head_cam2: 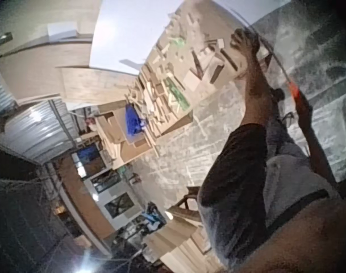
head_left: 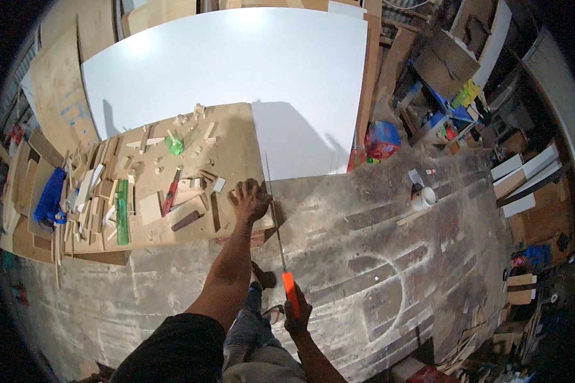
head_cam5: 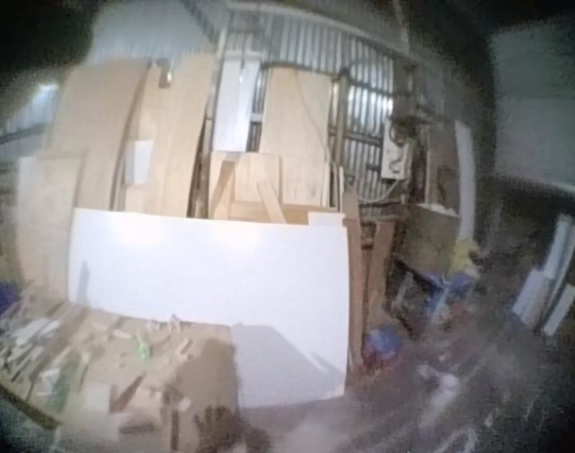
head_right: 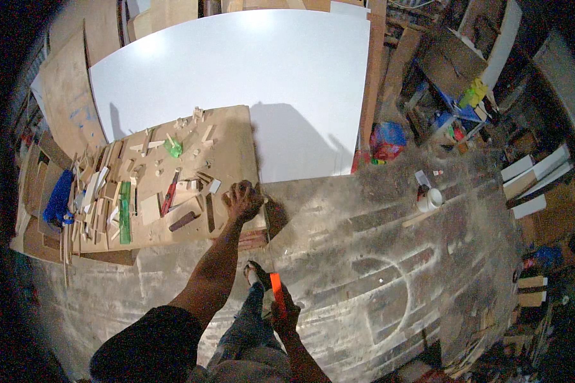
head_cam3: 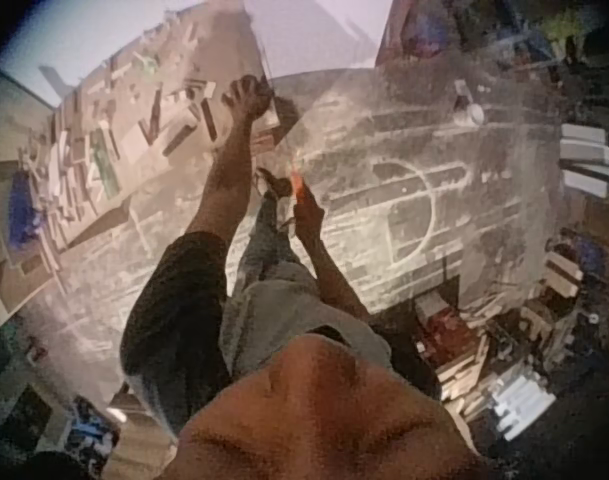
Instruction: Marking a wooden block with a pencil, using a hand saw to cut the block on a table, and handling various wood scraps in a workshop.
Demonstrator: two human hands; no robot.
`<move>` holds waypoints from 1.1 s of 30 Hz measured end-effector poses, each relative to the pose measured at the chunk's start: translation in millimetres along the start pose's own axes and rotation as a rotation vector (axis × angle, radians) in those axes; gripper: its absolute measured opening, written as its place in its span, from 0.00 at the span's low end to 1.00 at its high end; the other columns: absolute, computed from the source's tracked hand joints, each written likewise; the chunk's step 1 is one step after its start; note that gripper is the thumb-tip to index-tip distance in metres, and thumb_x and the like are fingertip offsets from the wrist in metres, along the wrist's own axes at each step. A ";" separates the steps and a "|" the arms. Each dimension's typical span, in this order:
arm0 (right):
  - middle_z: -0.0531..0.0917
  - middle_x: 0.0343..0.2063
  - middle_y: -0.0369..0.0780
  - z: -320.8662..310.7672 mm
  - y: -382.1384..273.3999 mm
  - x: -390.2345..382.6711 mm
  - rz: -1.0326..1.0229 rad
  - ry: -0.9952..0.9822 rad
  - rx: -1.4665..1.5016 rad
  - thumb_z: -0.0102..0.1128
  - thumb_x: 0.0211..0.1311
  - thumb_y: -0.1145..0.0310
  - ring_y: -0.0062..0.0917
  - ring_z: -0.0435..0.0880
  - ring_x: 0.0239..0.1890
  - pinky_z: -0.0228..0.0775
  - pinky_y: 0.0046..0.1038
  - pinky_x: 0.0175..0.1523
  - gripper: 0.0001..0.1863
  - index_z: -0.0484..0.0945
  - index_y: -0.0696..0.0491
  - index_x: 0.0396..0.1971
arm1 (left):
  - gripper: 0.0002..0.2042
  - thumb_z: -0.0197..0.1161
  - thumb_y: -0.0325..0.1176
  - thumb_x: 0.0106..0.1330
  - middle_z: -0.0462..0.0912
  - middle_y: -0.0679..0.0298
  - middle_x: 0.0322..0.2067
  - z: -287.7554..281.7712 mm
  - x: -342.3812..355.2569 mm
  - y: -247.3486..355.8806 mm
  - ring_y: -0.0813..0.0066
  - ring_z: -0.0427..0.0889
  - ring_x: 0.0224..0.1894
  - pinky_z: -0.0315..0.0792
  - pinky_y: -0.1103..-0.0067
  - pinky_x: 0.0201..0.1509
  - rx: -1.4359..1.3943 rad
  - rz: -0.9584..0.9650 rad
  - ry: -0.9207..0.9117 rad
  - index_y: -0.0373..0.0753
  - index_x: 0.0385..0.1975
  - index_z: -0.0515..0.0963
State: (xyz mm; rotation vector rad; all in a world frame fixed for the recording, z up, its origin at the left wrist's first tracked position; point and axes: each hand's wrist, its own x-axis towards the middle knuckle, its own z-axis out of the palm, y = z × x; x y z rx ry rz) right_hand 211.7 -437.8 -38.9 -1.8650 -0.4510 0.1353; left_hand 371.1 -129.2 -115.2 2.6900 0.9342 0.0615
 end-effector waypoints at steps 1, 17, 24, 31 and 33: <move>0.84 0.34 0.41 1.2 8.6 -7.0 -0.083 0.034 0.003 0.53 0.66 0.52 0.22 0.74 0.25 0.68 0.28 0.30 0.29 0.71 0.58 0.59 | 0.36 0.51 0.64 0.61 0.51 0.56 0.70 13.4 3.5 -10.3 0.49 0.45 0.72 0.33 0.40 0.66 0.041 0.002 0.056 0.52 0.67 0.60; 0.84 0.39 0.47 -11.6 -3.9 5.5 0.024 -0.080 0.076 0.55 0.60 0.70 0.32 0.84 0.28 0.73 0.31 0.33 0.27 0.69 0.56 0.61 | 0.37 0.48 0.66 0.62 0.43 0.60 0.72 -1.8 -1.3 -6.4 0.52 0.36 0.74 0.28 0.42 0.69 -0.001 -0.097 -0.167 0.56 0.69 0.56; 0.85 0.39 0.44 -18.5 -10.8 -15.7 0.135 -0.069 0.035 0.56 0.64 0.53 0.19 0.79 0.33 0.72 0.26 0.37 0.30 0.70 0.60 0.59 | 0.33 0.50 0.61 0.64 0.45 0.59 0.72 29.2 2.4 -25.2 0.51 0.39 0.74 0.30 0.41 0.68 0.040 -0.056 -0.049 0.55 0.68 0.59; 0.85 0.40 0.47 -15.2 -23.6 -0.2 0.182 -0.082 0.121 0.56 0.65 0.55 0.21 0.83 0.37 0.73 0.27 0.38 0.29 0.70 0.60 0.59 | 0.34 0.49 0.63 0.64 0.46 0.57 0.72 20.8 2.6 -16.0 0.52 0.40 0.73 0.31 0.41 0.68 0.023 -0.061 -0.026 0.54 0.68 0.59; 0.85 0.40 0.47 -17.4 -24.3 -8.0 0.218 -0.068 0.124 0.56 0.65 0.56 0.21 0.83 0.37 0.73 0.27 0.38 0.28 0.70 0.60 0.59 | 0.36 0.48 0.64 0.63 0.45 0.57 0.72 -0.9 -1.8 -2.3 0.53 0.39 0.74 0.30 0.41 0.68 0.026 -0.082 -0.115 0.54 0.69 0.57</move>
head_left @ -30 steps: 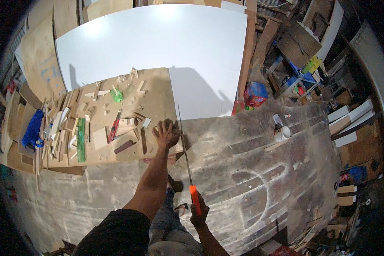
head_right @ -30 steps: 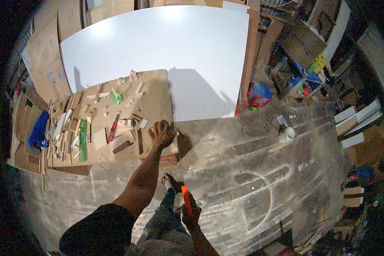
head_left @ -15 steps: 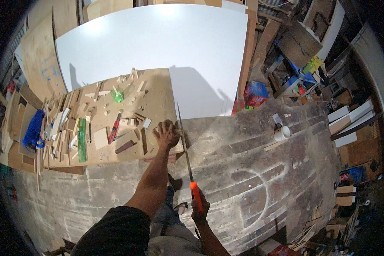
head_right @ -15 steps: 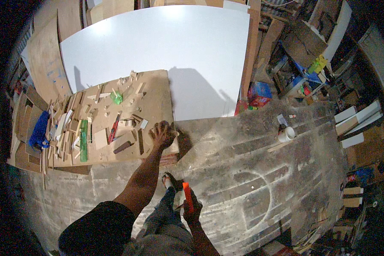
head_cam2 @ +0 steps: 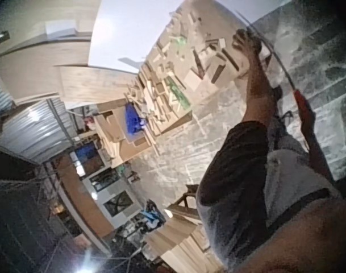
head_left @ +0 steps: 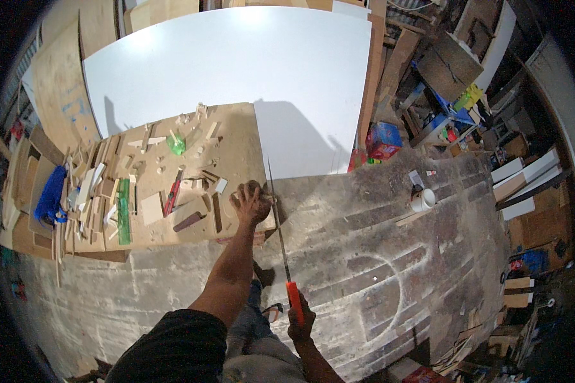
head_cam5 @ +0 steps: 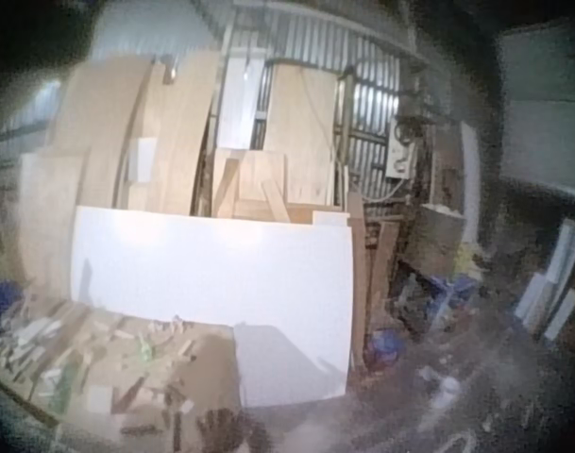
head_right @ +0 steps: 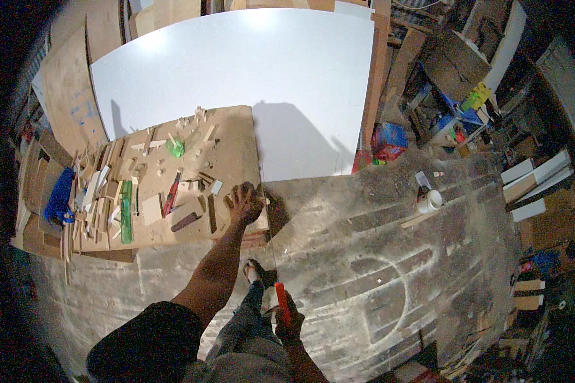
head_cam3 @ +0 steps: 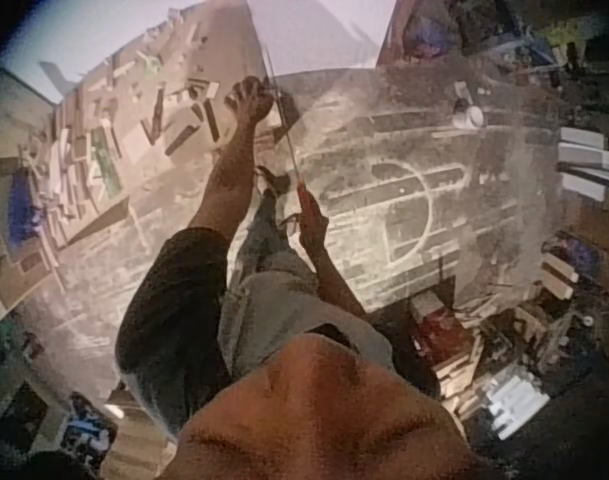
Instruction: Marking a wooden block with a pencil, using a hand saw to cut the block on a table, and handling various wood scraps in a workshop.
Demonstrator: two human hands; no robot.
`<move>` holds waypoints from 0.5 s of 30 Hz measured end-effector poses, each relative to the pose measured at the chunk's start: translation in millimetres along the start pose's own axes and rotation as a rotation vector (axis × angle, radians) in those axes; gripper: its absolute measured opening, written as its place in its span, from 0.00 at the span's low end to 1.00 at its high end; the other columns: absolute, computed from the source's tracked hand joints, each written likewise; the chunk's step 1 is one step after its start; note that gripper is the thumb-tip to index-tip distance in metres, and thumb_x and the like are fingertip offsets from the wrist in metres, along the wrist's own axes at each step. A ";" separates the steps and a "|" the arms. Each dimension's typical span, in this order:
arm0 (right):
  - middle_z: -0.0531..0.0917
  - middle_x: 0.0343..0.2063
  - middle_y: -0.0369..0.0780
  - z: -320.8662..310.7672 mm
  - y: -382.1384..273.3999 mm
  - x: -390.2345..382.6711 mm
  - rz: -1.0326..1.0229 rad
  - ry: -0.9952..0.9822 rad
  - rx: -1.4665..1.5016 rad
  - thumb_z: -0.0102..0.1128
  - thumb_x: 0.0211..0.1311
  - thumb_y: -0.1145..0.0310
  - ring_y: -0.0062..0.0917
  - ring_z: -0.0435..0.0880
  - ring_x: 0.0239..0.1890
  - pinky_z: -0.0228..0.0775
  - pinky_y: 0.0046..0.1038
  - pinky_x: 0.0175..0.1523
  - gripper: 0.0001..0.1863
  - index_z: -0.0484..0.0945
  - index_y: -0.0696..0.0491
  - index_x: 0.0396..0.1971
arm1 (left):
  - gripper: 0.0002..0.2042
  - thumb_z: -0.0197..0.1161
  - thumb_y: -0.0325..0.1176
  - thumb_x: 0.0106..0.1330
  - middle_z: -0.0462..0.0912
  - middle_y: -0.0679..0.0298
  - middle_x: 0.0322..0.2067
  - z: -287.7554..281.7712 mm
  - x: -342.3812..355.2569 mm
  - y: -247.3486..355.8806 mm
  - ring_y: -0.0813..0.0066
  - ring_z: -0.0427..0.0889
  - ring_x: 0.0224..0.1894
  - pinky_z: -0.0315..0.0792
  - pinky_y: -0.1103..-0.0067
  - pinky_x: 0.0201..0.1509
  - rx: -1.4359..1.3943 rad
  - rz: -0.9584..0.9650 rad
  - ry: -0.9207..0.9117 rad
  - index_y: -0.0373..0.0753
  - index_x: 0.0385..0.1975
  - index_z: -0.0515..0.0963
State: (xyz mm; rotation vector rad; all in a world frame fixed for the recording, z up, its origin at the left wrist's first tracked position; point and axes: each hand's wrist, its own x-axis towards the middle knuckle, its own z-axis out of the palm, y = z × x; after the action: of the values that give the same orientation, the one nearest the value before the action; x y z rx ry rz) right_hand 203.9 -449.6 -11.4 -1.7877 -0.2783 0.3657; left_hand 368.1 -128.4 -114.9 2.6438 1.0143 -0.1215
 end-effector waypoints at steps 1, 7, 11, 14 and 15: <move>0.85 0.40 0.47 -0.2 7.1 -6.3 -0.009 0.026 0.008 0.55 0.65 0.57 0.21 0.83 0.36 0.73 0.27 0.38 0.28 0.70 0.60 0.59 | 0.36 0.47 0.65 0.63 0.44 0.57 0.72 -8.0 -2.5 4.6 0.53 0.38 0.74 0.30 0.41 0.68 0.001 -0.001 -0.016 0.54 0.69 0.57; 0.85 0.36 0.46 4.2 5.9 12.6 -0.116 0.002 -0.087 0.55 0.65 0.57 0.22 0.81 0.29 0.71 0.28 0.33 0.28 0.70 0.59 0.59 | 0.41 0.45 0.72 0.59 0.45 0.57 0.72 -2.0 -1.8 -2.6 0.52 0.37 0.74 0.30 0.42 0.68 -0.002 0.003 0.033 0.54 0.69 0.56; 0.84 0.29 0.45 -1.3 10.9 -3.9 -0.123 0.001 -0.149 0.56 0.61 0.64 0.28 0.81 0.23 0.71 0.29 0.28 0.27 0.69 0.55 0.61 | 0.41 0.47 0.71 0.59 0.44 0.57 0.72 0.7 -1.7 -3.5 0.52 0.36 0.74 0.29 0.42 0.68 -0.019 -0.006 0.009 0.54 0.69 0.57; 0.84 0.27 0.45 -9.1 16.0 -9.2 -0.064 -0.039 -0.206 0.57 0.59 0.67 0.32 0.83 0.22 0.72 0.30 0.28 0.28 0.68 0.52 0.62 | 0.38 0.48 0.67 0.61 0.43 0.58 0.73 -9.5 -3.6 2.7 0.53 0.34 0.74 0.28 0.43 0.69 -0.019 -0.029 -0.052 0.53 0.69 0.57; 0.84 0.27 0.46 -10.8 16.4 -8.0 -0.049 -0.053 -0.216 0.57 0.59 0.66 0.32 0.83 0.23 0.72 0.30 0.28 0.28 0.68 0.51 0.62 | 0.37 0.48 0.66 0.62 0.42 0.58 0.73 -16.3 -4.0 6.5 0.53 0.34 0.74 0.28 0.44 0.69 -0.014 -0.041 -0.079 0.53 0.69 0.57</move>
State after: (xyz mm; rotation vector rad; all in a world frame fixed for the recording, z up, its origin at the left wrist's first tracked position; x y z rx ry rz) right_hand 200.7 -466.2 -24.1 -1.9806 -0.4109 0.3595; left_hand 369.0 -130.4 -97.0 2.5841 1.0395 -0.2255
